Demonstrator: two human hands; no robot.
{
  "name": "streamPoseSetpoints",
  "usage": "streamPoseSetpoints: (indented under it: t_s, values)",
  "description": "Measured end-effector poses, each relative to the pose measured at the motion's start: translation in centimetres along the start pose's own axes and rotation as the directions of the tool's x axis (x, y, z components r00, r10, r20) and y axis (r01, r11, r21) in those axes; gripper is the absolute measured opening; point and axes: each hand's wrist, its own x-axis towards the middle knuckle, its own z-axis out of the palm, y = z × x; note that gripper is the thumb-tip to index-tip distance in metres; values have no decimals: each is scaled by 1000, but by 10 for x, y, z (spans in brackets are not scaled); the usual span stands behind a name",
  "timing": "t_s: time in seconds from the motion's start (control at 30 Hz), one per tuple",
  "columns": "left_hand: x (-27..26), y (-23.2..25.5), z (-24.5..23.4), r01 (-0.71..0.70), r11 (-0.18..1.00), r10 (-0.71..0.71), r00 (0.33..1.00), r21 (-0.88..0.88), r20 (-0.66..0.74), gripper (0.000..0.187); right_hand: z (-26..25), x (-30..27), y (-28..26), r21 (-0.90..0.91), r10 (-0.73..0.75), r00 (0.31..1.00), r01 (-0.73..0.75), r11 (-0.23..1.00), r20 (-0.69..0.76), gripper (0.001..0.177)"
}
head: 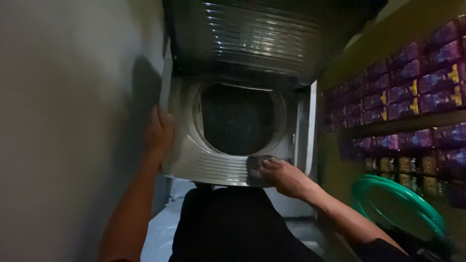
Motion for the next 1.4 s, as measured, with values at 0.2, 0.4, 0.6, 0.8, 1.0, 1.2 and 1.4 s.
streamPoseSetpoints:
  t_s: [0.2,0.4,0.6,0.8,1.0,1.2,1.4]
  values:
    - [-10,4,1,-47,998,50,997,46,-54,70,-3,48,-42,-34,-342,840,363,931,-421,48]
    - [-12,9,-1,57,998,-57,998,-3,-13,70,-43,149,-105,88,-255,893,307,948,-371,66]
    - [7,-15,4,-46,998,47,999,47,-20,68,-13,104,-54,983,133,989,41,179,-65,52]
    - [12,-11,-1,-55,997,55,998,-51,1,70,7,44,11,-57,-15,952,-3,998,-307,43]
    - [12,-12,1,-72,995,72,997,-72,6,72,-15,90,-56,183,-168,879,273,944,-447,46]
    - [29,-35,11,-147,989,146,988,-8,-44,71,-72,142,-109,256,-134,926,233,938,-353,73]
    - [17,-17,-4,-42,992,50,997,-121,60,73,-17,85,-25,488,99,887,153,859,-451,39]
